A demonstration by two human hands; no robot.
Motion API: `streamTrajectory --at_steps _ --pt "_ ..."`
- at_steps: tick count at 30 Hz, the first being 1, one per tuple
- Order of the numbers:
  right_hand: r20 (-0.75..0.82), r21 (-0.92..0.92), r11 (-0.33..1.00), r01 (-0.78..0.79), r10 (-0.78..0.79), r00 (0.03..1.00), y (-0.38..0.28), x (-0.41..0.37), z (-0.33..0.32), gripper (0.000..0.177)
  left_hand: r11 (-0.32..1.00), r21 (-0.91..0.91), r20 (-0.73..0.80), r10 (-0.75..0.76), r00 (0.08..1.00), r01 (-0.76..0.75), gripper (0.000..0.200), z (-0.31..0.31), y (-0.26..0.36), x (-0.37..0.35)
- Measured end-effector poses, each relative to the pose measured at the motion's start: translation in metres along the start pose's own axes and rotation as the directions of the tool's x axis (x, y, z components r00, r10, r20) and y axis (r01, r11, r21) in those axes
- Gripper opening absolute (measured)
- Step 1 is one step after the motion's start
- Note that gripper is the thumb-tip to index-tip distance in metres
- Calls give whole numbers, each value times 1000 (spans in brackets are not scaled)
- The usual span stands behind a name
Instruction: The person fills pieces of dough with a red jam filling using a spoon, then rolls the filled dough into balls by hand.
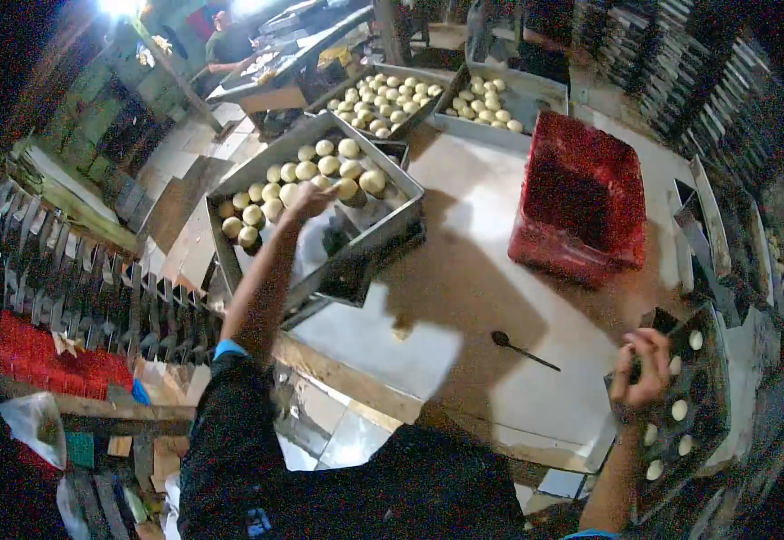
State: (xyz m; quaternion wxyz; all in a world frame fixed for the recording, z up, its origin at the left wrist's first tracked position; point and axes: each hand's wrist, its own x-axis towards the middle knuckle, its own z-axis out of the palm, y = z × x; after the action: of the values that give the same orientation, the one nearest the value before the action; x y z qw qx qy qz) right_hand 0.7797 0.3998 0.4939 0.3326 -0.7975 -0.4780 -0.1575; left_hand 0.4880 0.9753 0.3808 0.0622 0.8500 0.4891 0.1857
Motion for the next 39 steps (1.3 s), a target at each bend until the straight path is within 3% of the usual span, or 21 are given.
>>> streamTrajectory --at_steps 2,3,5,8,9,10,12,16,20,22,24,26,28,30,31,33,34,36,37,38,39 --pt "39 53 998 -34 32 999 -42 -6 15 18 989 -66 340 -99 935 129 47 47 -7 36" --pt "51 102 994 31 -36 998 -57 -9 23 17 988 1 147 -150 978 152 47 -7 52 3" --pt "45 147 983 107 -114 992 -79 -15 32 17 946 -279 89 -142 986 162 53 52 38 31" --pt "107 318 948 -29 -6 994 -94 -26 35 16 875 -430 -329 78 941 -222 29 -61 121 -48" --pt "95 410 910 -61 24 995 -94 -31 42 18 642 -746 -127 119 985 -174 33 -88 138 -82" --pt "90 499 861 -94 56 994 -95 -36 50 20 676 -648 -257 239 936 -351 40 -109 157 -122" --pt "293 730 582 -360 209 933 -115 -48 64 26 410 -862 -167 323 932 -297 63 -122 197 -200" --pt "525 751 374 -544 162 835 -126 -80 52 43 392 -865 5 632 775 -314 101 -130 264 -320" --pt "151 754 613 -238 191 970 -110 -114 -15 45 196 -944 -148 467 872 -266 82 -128 310 -391" --pt "48 563 815 138 -199 979 -97 -132 -53 45 87 -971 235 540 809 224 56 -120 328 -419" --pt "-11 549 832 83 -92 996 -103 -158 -77 43 153 -978 198 435 878 145 36 -122 353 -451" --pt "28 816 541 -201 311 950 -93 -184 -89 44 238 -949 -97 406 909 -208 30 -118 374 -481" --pt "177 732 596 -330 301 937 -72 -204 -102 43 251 -834 -393 356 848 -492 34 -109 401 -515" --pt "-313 710 704 18 292 904 -50 -227 -79 35 45 -969 -216 324 921 -243 42 -135 424 -531" --pt "-244 854 518 -46 478 844 -63 -223 -85 29 47 -970 -209 337 918 -238 42 -126 427 -531" --pt "-91 911 410 -52 322 942 -44 -228 -73 34 1 -981 -154 601 784 -194 50 -112 430 -525" --pt "-92 906 421 -51 311 946 -35 -226 -59 35 288 -956 232 608 759 61 46 -119 425 -525" --pt "-162 869 493 28 232 959 -27 -212 -39 37 342 -938 157 563 811 -56 40 -131 425 -514" --pt "154 917 285 -278 388 909 -19 -211 -27 38 386 -921 169 530 831 -59 36 -132 420 -512" --pt "34 804 551 -221 330 943 -21 -200 -27 39 384 -922 169 532 830 -58 36 -128 413 -509" --pt "-87 619 770 -156 265 960 -23 -189 -26 39 206 -914 405 373 835 350 36 -119 404 -504"
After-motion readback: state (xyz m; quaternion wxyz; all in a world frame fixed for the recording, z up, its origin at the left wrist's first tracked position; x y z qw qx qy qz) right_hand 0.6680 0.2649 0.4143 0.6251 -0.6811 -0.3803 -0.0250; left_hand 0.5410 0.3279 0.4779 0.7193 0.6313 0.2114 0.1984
